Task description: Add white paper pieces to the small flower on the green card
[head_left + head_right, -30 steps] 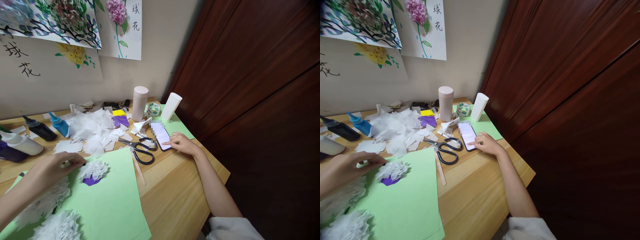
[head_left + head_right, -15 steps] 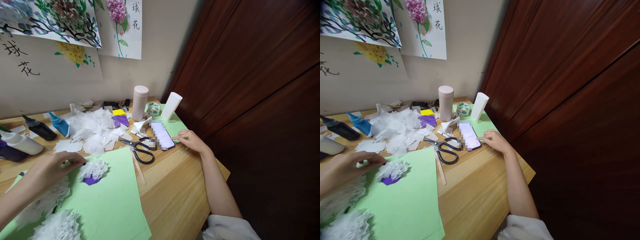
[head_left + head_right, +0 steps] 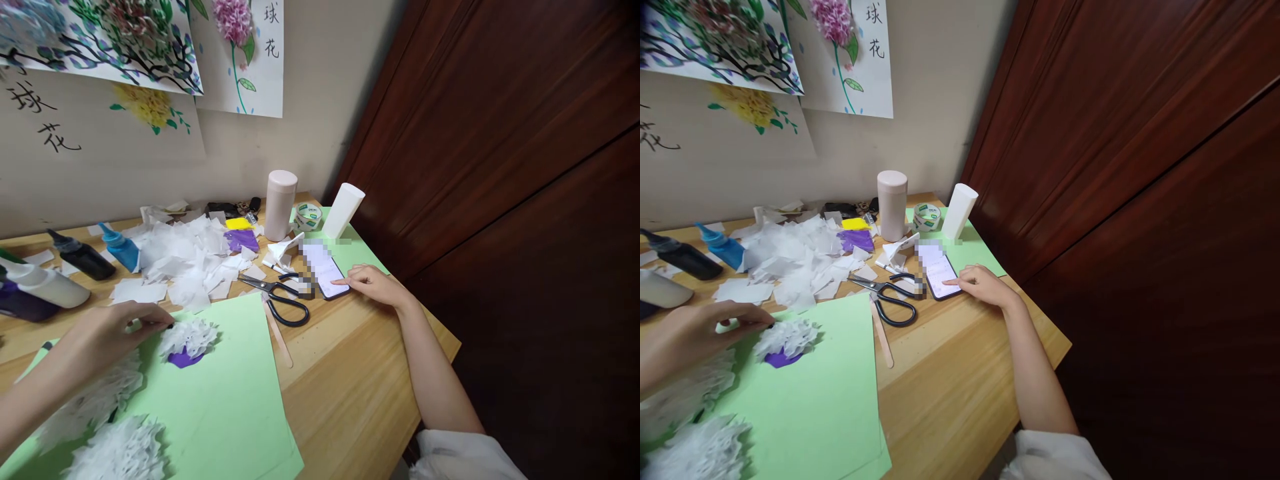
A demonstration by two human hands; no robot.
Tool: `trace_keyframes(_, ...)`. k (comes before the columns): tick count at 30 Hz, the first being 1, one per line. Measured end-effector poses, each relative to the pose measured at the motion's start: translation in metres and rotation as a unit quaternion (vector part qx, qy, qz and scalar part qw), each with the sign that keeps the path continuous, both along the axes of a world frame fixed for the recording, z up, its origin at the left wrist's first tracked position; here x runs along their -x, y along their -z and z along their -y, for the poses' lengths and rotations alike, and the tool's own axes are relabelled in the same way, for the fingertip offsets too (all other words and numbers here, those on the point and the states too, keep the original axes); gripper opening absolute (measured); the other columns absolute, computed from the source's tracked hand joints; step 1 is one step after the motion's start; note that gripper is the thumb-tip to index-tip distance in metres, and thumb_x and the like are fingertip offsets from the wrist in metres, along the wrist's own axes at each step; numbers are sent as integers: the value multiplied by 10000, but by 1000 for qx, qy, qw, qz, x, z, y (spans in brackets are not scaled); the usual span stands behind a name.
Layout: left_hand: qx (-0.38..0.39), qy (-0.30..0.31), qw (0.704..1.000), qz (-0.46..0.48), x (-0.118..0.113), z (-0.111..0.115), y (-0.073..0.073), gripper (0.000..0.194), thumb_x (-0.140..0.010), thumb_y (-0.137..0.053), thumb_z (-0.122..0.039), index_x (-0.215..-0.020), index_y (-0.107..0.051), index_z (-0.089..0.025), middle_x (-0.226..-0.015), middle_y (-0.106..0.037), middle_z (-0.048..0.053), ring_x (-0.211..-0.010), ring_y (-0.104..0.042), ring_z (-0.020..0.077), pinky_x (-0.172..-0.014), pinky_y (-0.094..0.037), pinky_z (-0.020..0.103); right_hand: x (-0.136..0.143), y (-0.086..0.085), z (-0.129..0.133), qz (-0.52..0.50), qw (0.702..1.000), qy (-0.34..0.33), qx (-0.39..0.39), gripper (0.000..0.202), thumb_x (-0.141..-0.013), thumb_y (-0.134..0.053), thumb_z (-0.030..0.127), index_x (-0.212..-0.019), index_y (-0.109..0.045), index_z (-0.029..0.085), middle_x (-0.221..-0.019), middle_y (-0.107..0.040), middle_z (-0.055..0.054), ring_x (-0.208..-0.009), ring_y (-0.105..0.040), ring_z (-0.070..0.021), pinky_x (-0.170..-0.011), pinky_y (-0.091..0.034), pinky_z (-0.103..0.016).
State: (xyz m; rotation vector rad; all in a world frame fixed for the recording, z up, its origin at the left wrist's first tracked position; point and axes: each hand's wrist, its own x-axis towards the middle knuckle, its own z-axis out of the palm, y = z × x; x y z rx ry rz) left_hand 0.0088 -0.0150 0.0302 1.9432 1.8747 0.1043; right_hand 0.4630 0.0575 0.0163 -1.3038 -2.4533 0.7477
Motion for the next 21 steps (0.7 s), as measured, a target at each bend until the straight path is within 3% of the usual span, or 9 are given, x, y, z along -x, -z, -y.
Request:
trace_keyframes(10,19,1,1000,4,3,1,2,360,-666,-485,-541,-830,-691,-297,-900,-718,-21,-817,-637,203,-695,-468,239,-2,0,-1,-6,1000,19,-3,473,-879,-418,419,-502,-569,176,-511,-412,5,-596,-418,-138,-618,-360,-271)
trace_keyframes(21,27,0,1000,0,4,0,2,389,-665,-478,-582,-850,-682,-308,-935,-710,-31,-851,-632,204,-720,-460,240,4,-1,2,-8,1000,17,2,451,-885,-421,398,-547,-626,180,-490,-406,8,-574,-392,-139,-616,-342,-279)
